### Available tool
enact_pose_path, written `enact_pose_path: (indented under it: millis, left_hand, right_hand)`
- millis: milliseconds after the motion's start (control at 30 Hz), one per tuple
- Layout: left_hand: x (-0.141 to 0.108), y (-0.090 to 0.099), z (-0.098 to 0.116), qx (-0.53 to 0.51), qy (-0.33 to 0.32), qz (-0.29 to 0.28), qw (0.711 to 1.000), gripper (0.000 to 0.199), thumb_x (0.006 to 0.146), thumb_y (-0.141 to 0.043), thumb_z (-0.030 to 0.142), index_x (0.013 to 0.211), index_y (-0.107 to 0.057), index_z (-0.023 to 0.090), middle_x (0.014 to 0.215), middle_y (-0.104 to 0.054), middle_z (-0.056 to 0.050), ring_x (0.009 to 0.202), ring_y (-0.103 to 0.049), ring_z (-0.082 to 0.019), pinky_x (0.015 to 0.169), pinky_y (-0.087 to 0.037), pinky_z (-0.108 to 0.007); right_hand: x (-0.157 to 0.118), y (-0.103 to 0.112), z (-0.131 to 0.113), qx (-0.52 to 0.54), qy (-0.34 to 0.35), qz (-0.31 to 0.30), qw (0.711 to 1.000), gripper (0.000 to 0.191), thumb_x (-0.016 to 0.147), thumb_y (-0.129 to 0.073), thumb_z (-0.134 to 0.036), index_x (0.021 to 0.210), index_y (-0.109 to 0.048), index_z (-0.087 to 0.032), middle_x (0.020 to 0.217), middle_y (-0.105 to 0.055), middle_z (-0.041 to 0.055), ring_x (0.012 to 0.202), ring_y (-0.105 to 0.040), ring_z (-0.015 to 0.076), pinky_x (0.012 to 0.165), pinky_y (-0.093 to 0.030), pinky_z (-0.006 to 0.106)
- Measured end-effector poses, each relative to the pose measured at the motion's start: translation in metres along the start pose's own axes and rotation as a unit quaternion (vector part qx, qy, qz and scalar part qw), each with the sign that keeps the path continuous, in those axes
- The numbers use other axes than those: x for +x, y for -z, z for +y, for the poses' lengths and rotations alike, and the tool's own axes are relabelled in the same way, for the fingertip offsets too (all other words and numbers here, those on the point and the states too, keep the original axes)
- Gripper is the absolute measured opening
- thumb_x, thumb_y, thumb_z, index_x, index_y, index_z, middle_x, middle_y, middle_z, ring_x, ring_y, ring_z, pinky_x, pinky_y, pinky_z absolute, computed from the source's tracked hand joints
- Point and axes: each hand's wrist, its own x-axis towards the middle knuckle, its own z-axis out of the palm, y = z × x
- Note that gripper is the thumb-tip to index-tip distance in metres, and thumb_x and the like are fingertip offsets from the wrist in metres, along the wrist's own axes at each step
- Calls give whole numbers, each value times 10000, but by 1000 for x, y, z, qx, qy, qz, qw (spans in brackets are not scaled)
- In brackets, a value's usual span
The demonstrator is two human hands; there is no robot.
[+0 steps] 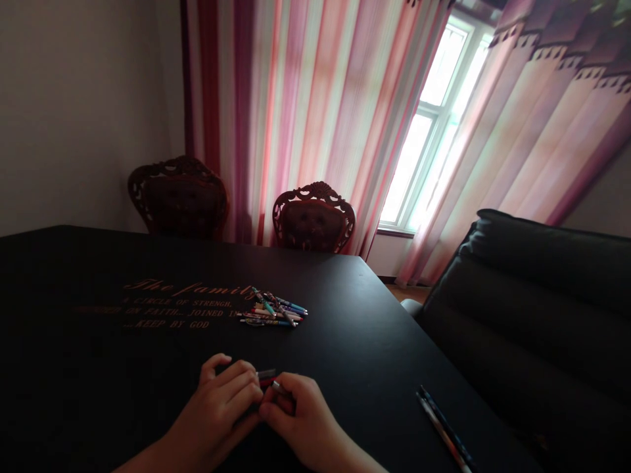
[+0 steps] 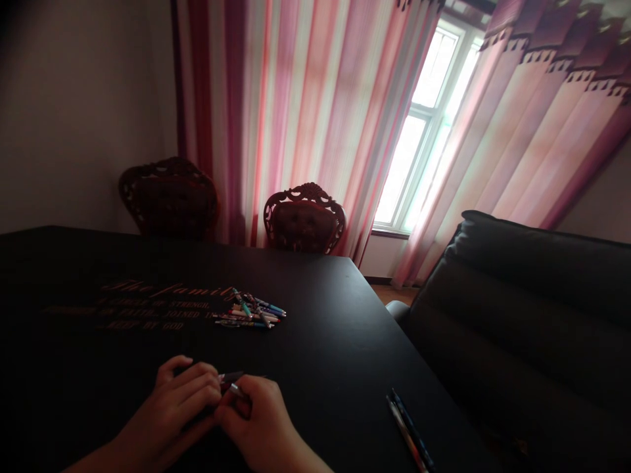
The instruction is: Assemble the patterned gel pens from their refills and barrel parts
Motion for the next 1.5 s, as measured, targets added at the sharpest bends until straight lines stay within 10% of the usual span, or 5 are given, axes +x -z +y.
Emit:
enact_pose_path:
  millis: [200, 600, 867, 1500]
  left_hand:
    - [3, 7, -9, -11, 35, -2, 999, 78, 924, -582, 317, 887, -630, 267, 853, -723, 40, 860, -647, -169, 930, -276, -350]
    - [5, 14, -14, -24, -2, -57, 998, 81, 936, -587, 313, 973, -657, 296, 906, -747, 65, 896, -667, -154, 920, -283, -344]
    - [6, 18, -15, -30, 60, -66, 996, 100, 948, -555, 328, 966, -644, 286, 901, -720, 45, 868, -654, -161, 898, -281, -353]
    - [3, 10, -3, 5, -5, -12, 1000, 118, 904, -617, 214, 965, -661, 305, 879, -742, 61, 899, -642, -174, 962, -210, -382]
  right_hand:
    - [-5, 15, 2, -50, 19, 56, 997, 155, 982, -407, -264, 956, -554, -219, 845, -602, -12, 785, -544, 142, 728, -410, 242]
    - [-5, 11, -6, -106, 135, 23, 985, 190, 857, -543, -67, 962, -604, -213, 993, -620, 32, 963, -547, 177, 887, -430, 302]
    - [-1, 21, 4, 8, 16, 60, 998, 94, 790, -667, -172, 882, -679, -188, 801, -653, -3, 730, -574, 147, 687, -453, 253]
    - [-3, 1, 2, 227, -28, 34, 973, 167, 723, -771, -273, 716, -646, -163, 690, -657, -5, 658, -600, 140, 627, -445, 242]
